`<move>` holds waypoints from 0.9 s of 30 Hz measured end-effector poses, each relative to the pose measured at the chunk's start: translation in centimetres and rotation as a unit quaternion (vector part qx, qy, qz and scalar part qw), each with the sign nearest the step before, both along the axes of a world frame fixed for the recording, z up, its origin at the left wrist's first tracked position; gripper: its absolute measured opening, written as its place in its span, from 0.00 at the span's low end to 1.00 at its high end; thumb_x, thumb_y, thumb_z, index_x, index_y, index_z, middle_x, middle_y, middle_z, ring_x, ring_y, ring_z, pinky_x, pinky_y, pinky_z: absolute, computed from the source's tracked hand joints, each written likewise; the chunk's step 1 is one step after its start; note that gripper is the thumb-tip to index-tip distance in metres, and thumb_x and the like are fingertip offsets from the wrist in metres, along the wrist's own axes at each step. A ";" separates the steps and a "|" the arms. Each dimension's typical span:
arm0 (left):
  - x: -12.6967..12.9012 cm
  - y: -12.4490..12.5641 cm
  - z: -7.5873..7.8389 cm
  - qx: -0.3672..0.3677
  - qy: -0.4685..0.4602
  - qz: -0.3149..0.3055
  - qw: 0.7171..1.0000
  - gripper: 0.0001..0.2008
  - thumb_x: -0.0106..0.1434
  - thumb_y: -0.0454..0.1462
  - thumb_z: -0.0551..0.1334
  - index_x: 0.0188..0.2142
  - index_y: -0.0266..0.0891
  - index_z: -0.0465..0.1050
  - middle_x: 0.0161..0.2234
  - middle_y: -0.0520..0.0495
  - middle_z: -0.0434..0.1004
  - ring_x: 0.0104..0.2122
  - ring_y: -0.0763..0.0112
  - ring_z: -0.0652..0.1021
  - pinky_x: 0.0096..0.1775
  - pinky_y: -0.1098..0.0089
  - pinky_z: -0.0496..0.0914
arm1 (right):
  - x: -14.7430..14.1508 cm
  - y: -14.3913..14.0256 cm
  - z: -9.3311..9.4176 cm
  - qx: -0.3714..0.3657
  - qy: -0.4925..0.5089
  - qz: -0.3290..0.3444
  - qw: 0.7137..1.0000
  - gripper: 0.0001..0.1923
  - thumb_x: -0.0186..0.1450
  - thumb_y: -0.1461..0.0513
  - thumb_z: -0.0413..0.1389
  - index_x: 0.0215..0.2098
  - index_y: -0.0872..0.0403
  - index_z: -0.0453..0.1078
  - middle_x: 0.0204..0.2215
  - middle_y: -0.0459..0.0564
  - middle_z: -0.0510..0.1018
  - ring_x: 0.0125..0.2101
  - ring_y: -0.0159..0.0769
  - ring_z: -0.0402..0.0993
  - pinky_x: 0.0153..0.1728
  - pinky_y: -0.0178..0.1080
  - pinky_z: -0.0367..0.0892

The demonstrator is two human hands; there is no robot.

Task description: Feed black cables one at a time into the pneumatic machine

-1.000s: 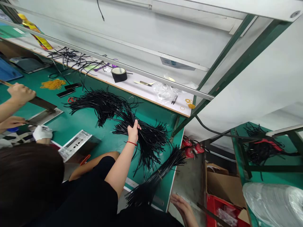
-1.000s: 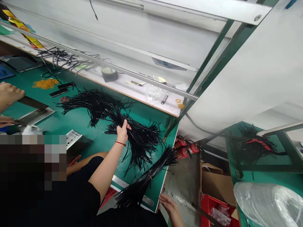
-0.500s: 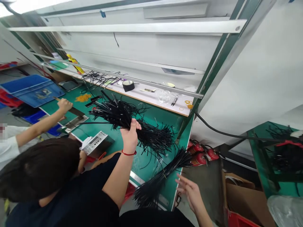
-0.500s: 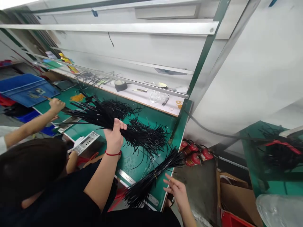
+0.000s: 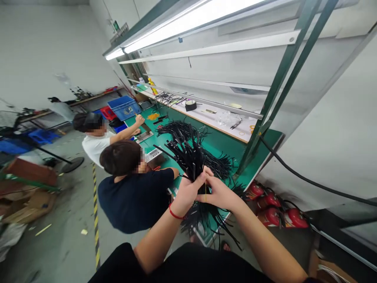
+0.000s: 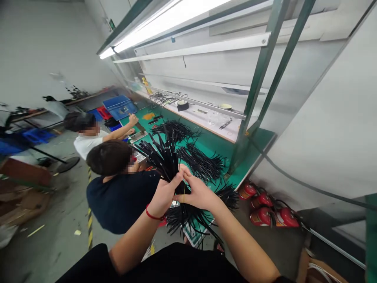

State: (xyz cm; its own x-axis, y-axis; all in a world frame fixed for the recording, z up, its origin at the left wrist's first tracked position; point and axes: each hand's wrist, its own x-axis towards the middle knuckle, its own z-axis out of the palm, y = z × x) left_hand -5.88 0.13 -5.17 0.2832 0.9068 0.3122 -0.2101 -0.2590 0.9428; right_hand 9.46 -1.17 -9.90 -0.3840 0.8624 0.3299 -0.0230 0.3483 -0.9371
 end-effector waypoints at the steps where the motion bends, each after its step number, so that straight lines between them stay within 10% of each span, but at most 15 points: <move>1: 0.0 -1.0 -0.2 -0.005 0.010 0.005 1.000 0.18 0.67 0.54 0.70 0.37 0.41 0.80 0.38 0.46 0.80 0.38 0.62 0.78 0.44 0.63 0.74 | -0.4 -0.3 0.1 0.009 -0.032 0.021 0.999 0.42 0.62 0.58 0.72 0.71 0.52 0.67 0.67 0.57 0.75 0.66 0.57 0.72 0.66 0.57 0.67; 6: -0.9 -4.5 -0.3 -0.018 0.066 -0.016 0.998 0.18 0.64 0.53 0.72 0.39 0.41 0.82 0.37 0.45 0.81 0.37 0.61 0.80 0.43 0.62 0.75 | -1.0 -2.3 -2.0 0.016 -0.088 0.073 0.993 0.20 0.65 0.60 0.68 0.55 0.55 0.79 0.49 0.55 0.85 0.52 0.54 0.80 0.57 0.56 0.74; 13: -0.4 -7.7 0.6 -0.009 0.151 -0.017 0.988 0.10 0.61 0.44 0.74 0.34 0.41 0.82 0.32 0.46 0.81 0.33 0.59 0.80 0.39 0.61 0.76 | -3.4 -6.4 -5.1 -0.004 0.060 0.016 0.998 0.29 0.62 0.60 0.66 0.61 0.53 0.73 0.59 0.56 0.77 0.65 0.56 0.68 0.67 0.56 0.65; 17: 0.9 -8.4 0.8 -0.008 0.229 0.109 0.967 0.13 0.61 0.45 0.74 0.28 0.42 0.77 0.26 0.49 0.77 0.28 0.61 0.76 0.31 0.63 0.72 | -5.1 -8.1 -5.8 -0.162 0.222 0.027 0.961 0.24 0.62 0.59 0.66 0.56 0.51 0.72 0.34 0.48 0.82 0.37 0.45 0.81 0.39 0.44 0.79; 20: 1.0 -8.5 0.8 -0.019 0.239 0.108 0.965 0.14 0.64 0.47 0.72 0.28 0.42 0.77 0.24 0.50 0.75 0.26 0.61 0.76 0.29 0.63 0.72 | -5.5 -8.6 -5.7 -0.245 0.301 0.078 0.918 0.12 0.61 0.57 0.67 0.38 0.50 0.72 0.14 0.38 0.68 0.15 0.32 0.63 0.18 0.34 0.62; 27: 1.4 -8.7 1.1 0.078 0.164 0.111 0.977 0.22 0.63 0.37 0.71 0.56 0.43 0.74 0.46 0.47 0.84 0.46 0.58 0.82 0.51 0.60 0.76 | -4.3 -8.5 -4.9 -0.222 0.322 0.160 0.907 0.32 0.57 0.34 0.69 0.28 0.49 0.65 0.12 0.35 0.60 0.11 0.26 0.52 0.14 0.33 0.52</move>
State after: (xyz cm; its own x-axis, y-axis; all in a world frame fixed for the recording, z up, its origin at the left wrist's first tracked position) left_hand -4.46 -8.54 -4.04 0.1941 0.9055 0.3773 0.1745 -0.4103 0.8951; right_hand 5.19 -9.66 -14.81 -0.4893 0.8431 0.2229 -0.6477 -0.1801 -0.7403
